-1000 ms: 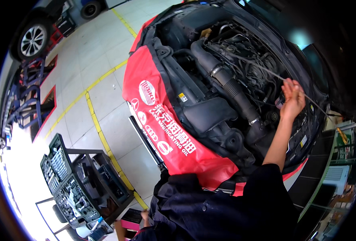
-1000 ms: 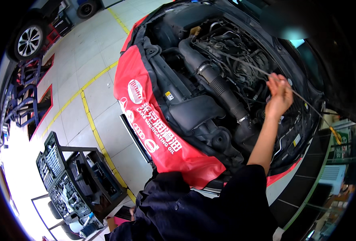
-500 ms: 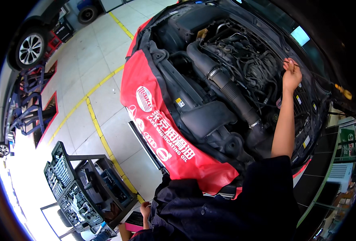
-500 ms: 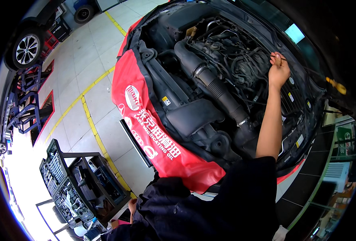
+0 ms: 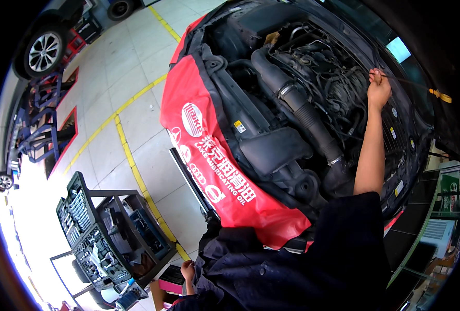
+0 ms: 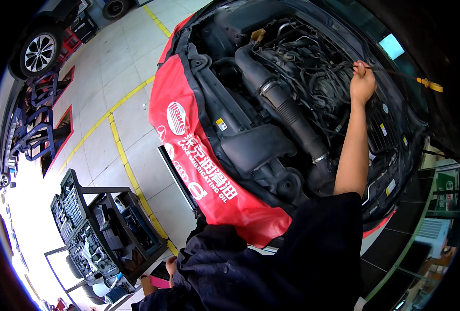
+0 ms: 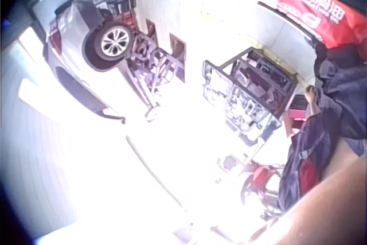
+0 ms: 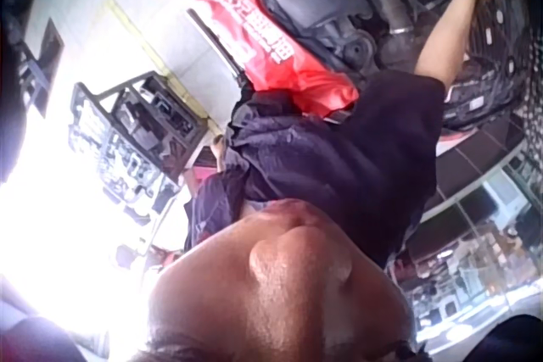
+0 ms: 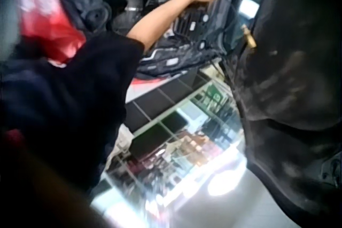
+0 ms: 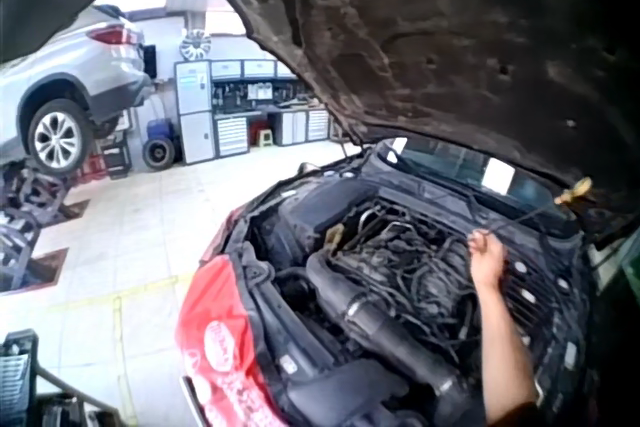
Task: The person checks the engine oil level by pulling out the dipstick, wiping it with a cloth, reinserting it, and repeating the check. They then pour engine oil from a bottle into the engine and recheck the level before closing the hood.
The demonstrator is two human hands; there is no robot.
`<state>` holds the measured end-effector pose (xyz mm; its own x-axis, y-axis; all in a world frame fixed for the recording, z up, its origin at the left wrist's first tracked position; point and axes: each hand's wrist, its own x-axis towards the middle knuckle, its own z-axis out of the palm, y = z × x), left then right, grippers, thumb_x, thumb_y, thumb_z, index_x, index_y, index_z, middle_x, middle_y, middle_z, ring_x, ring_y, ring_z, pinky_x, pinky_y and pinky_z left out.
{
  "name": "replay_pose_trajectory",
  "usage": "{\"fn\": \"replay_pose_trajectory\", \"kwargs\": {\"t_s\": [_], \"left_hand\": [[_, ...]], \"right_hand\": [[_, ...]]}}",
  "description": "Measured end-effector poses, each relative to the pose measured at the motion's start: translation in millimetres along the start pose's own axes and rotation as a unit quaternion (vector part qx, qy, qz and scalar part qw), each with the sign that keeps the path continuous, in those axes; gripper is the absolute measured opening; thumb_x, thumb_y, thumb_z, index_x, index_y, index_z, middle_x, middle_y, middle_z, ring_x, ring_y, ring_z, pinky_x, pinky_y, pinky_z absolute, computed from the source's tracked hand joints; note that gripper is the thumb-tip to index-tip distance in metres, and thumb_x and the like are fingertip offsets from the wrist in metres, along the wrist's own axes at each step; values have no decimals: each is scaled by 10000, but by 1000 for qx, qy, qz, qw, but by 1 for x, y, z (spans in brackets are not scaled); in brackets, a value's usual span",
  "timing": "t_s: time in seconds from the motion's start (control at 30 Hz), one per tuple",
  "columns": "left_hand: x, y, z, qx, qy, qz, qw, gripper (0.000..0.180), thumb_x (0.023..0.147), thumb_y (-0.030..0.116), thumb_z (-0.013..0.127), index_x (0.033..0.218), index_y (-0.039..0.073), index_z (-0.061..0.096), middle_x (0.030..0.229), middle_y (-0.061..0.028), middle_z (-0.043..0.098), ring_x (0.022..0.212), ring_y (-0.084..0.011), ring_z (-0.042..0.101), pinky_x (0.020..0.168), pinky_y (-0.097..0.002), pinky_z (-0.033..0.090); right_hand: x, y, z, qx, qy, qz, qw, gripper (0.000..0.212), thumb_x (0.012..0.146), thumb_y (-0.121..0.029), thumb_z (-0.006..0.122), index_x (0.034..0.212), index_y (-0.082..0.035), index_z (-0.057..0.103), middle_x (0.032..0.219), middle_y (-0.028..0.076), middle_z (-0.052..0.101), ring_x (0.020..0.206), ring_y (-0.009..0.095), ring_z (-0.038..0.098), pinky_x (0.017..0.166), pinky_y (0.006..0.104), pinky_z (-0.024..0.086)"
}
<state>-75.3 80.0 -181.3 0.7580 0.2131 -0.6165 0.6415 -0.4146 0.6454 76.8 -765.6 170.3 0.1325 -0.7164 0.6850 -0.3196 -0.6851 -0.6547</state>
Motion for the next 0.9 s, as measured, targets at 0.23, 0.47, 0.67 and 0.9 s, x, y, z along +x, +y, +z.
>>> {"fn": "replay_pose_trajectory", "kwargs": {"t_s": [0.23,0.47,0.67,0.9], "left_hand": [[-4,8,2,-1,-8,-20,1000,190,759,-17,471,916,-53,571,840,-121,637,676,-165,606,602,-248,466],[-3,13,0,58,-9,-10,998,187,765,-11,485,922,-53,576,848,-123,643,748,-180,624,673,-264,485],[-3,13,-2,76,-16,2,997,184,762,-7,492,917,-51,581,848,-135,648,768,-185,629,696,-272,490],[-7,17,2,72,-1,-18,997,191,754,6,515,922,-51,585,845,-132,650,774,-185,629,701,-276,490]], "right_hand": [[17,3,-1,6,6,-41,999,220,895,-170,513,913,7,642,856,84,671,774,179,652,678,272,528],[25,4,-1,42,-7,-2,999,206,896,-138,506,922,24,630,855,97,667,788,172,652,699,278,536],[24,4,-1,60,9,-9,998,205,896,-136,505,922,26,627,856,98,667,782,173,652,700,275,536],[28,9,3,27,-19,-4,999,205,896,-152,507,927,13,626,850,78,669,783,155,650,697,262,526]]}}
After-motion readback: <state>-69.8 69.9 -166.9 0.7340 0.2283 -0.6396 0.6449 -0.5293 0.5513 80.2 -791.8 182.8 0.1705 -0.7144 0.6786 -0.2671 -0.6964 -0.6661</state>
